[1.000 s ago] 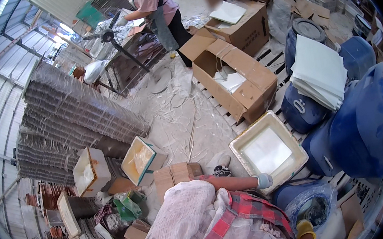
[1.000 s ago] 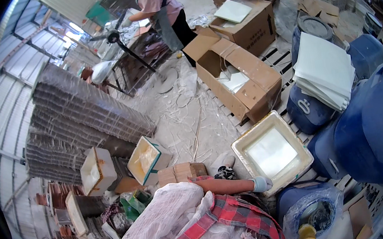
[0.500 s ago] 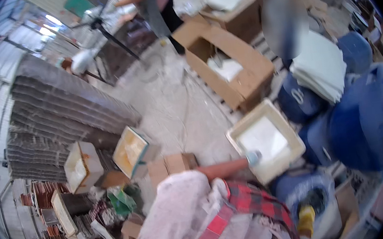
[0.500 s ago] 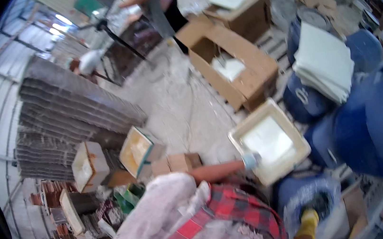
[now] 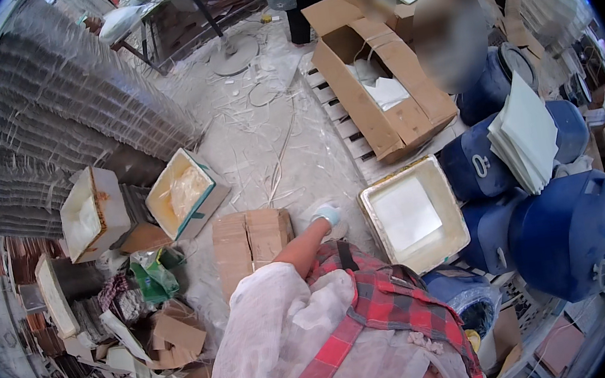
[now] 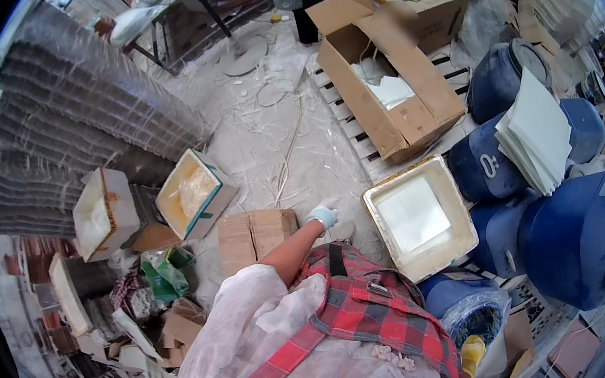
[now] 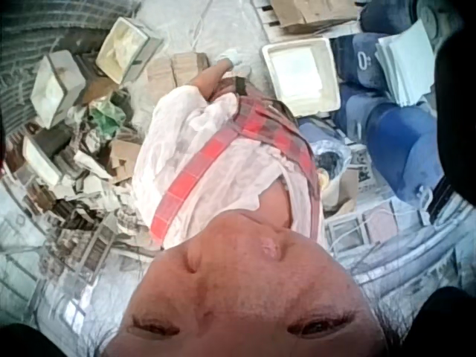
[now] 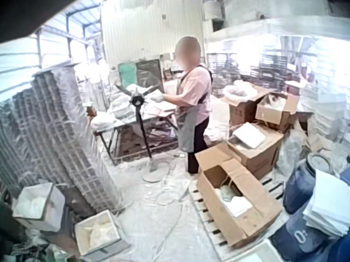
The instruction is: The person cleans a white rectangular tray by wiping its interior with a yellow-gloved hand. They also handle a stack of white sheets, a blue barrel, and a fan, moving items around a cluttered workspace.
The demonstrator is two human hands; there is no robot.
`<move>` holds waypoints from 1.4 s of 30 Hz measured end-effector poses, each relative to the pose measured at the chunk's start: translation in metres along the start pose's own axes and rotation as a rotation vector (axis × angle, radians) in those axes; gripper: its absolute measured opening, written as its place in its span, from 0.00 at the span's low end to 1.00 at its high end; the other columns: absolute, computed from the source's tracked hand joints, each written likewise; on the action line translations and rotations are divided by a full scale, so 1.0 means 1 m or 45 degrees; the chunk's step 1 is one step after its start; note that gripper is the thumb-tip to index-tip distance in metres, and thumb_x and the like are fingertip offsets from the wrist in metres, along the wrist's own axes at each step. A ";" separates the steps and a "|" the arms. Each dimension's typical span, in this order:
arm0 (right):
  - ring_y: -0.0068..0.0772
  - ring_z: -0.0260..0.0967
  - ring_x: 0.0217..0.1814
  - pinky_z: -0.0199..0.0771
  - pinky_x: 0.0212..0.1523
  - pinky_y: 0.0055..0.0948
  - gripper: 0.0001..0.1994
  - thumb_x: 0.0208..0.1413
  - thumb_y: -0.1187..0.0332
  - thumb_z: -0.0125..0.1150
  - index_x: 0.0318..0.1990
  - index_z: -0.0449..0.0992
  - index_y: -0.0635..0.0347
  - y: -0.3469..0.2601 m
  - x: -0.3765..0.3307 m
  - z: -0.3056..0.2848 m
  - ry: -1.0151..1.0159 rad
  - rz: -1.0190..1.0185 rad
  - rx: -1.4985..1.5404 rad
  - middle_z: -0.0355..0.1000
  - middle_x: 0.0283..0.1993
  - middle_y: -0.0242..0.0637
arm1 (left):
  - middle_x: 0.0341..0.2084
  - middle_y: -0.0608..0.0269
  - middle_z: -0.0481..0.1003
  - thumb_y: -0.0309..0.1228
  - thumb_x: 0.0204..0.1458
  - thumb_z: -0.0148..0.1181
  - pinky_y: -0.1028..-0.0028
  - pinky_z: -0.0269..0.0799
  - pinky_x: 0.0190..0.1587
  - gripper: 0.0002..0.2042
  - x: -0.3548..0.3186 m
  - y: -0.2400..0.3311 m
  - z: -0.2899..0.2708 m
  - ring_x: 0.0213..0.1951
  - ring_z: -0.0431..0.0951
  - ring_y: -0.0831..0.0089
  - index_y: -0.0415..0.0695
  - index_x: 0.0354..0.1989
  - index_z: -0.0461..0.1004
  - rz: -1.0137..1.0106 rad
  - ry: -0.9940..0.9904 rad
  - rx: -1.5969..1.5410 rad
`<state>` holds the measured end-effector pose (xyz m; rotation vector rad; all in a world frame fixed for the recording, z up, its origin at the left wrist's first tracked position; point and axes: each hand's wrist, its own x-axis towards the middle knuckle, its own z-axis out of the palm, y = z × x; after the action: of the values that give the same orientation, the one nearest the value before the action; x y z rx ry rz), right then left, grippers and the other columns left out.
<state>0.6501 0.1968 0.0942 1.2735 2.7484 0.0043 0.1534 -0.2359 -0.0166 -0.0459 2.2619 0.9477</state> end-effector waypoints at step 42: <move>0.42 0.68 0.36 0.68 0.36 0.38 0.11 0.54 0.65 0.46 0.29 0.74 0.56 -0.044 0.015 -0.003 0.268 0.185 0.161 0.71 0.33 0.41 | 0.42 0.48 0.72 0.42 0.48 0.48 0.62 0.67 0.48 0.18 -0.012 -0.060 -0.109 0.47 0.72 0.55 0.44 0.40 0.76 -0.478 0.157 0.326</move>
<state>0.6073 0.1799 0.0934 1.5891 2.8619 -0.0248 0.1166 -0.3527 0.0087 -0.4104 2.3565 0.4659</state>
